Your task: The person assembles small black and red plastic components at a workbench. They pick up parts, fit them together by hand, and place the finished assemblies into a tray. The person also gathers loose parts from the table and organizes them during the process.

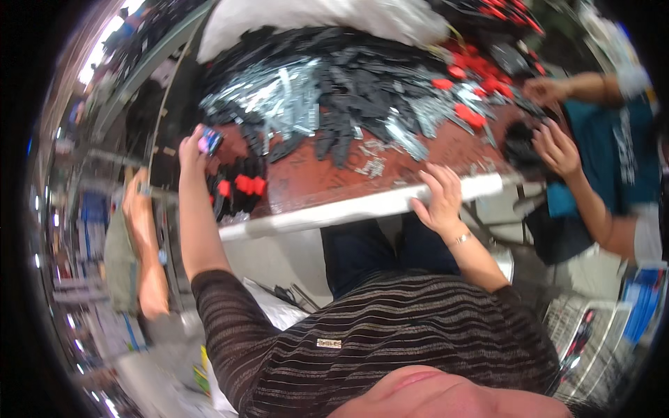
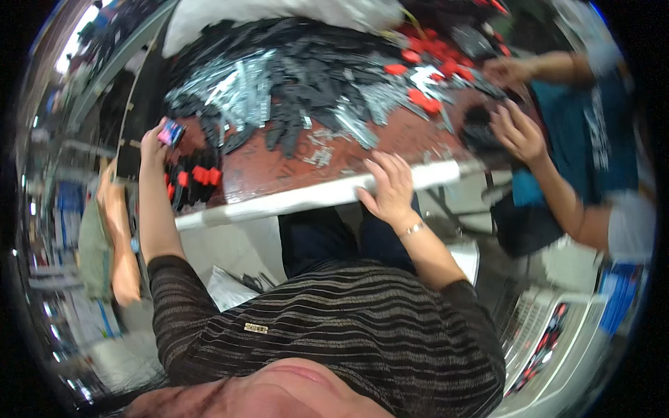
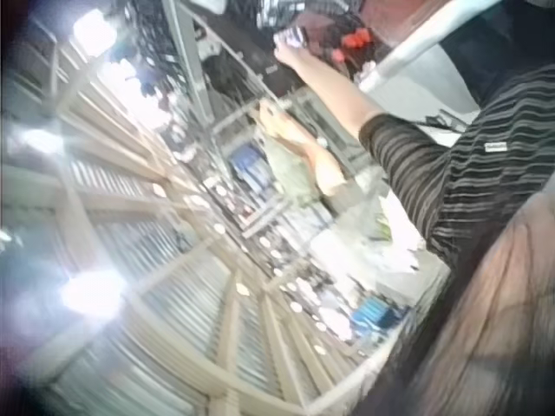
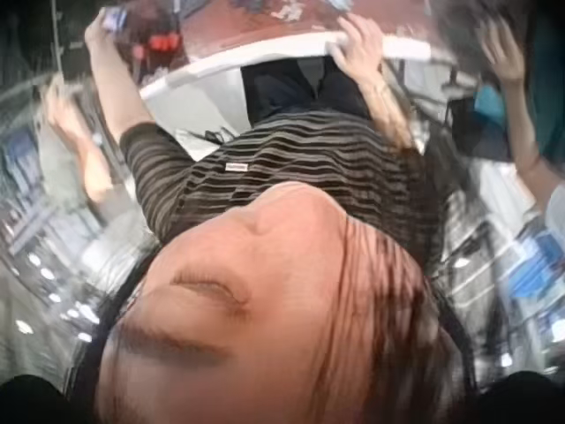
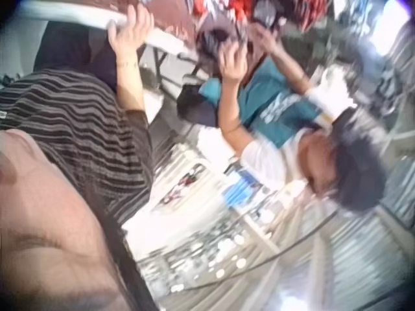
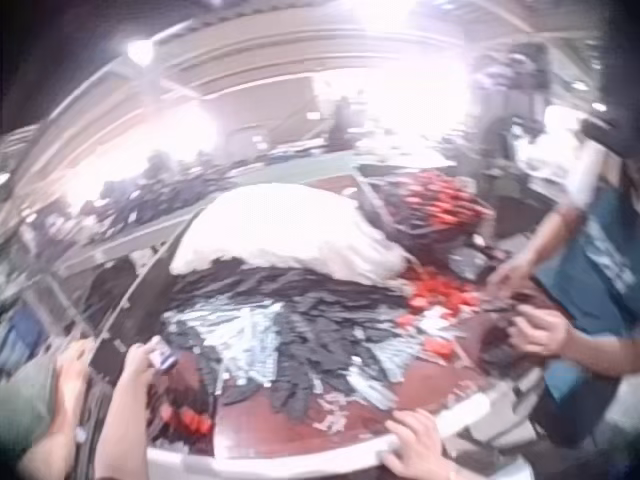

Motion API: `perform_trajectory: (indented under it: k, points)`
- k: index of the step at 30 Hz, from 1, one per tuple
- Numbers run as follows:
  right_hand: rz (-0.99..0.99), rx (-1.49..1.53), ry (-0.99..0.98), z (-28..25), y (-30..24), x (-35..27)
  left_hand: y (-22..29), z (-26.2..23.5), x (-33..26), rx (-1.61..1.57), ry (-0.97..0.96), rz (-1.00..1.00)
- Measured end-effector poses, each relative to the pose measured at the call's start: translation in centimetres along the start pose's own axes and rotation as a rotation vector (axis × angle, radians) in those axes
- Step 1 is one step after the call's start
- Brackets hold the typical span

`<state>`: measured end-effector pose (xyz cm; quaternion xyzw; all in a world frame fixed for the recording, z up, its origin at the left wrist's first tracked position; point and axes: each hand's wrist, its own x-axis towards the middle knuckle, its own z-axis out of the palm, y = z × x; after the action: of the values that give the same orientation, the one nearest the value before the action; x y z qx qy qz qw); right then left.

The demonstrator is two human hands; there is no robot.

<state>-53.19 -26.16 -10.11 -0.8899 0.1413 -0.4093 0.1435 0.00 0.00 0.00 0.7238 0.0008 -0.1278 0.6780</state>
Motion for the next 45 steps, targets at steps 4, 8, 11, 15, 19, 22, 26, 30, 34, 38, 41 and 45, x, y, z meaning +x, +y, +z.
perform_trajectory:
  k: [4, 8, 11, 15, 19, 22, 26, 30, 34, 38, 41, 45]
  points:
    - [0.002, -0.004, 0.1, -7.7, 1.4, -3.9, -3.3, 11.1, -18.0, 0.091, -0.408, 0.321]
    - [0.382, 0.028, 0.047, -8.8, 3.1, -11.2, -5.7, 13.7, -25.9, 0.661, -0.662, 1.071]
    - [1.12, 0.274, 0.056, -6.8, 8.7, -25.2, -10.1, 14.9, -27.6, 0.842, -0.65, 1.151]
    - [1.813, 0.627, -0.231, -5.8, 11.6, -38.6, -11.7, 14.7, -27.4, 0.758, -0.596, 0.966]
    - [1.825, 0.669, -0.391, -5.2, 12.9, -34.8, -10.9, 14.7, -28.0, 0.837, -0.664, 0.832]
    - [1.745, 0.596, -0.375, -3.9, 12.2, -38.8, -11.4, 14.2, -28.6, 0.904, -0.728, 0.77]
    - [1.76, 0.477, -0.594, -3.2, 14.3, -40.7, -11.7, 13.7, -28.6, 0.85, -0.702, 0.78]
    - [1.596, 0.481, -0.597, -2.0, 14.8, -36.4, -11.5, 15.0, -27.6, 0.83, -0.648, 0.885]
    - [1.515, 0.335, -0.634, -3.7, 14.8, -36.7, -12.0, 14.6, -28.3, 0.787, -0.594, 0.931]
    - [1.32, 0.045, -0.419, -4.1, 15.7, -35.4, -12.4, 15.6, -27.8, 0.788, -0.526, 1.072]
    - [0.819, 0.158, -0.037, -6.5, 8.4, -20.7, -12.3, 14.1, -28.4, 0.779, -0.429, 1.127]
    - [0.377, 0.344, -0.087, -10.4, -0.5, -3.4, -11.7, 14.9, -28.5, 0.788, -0.323, 1.174]
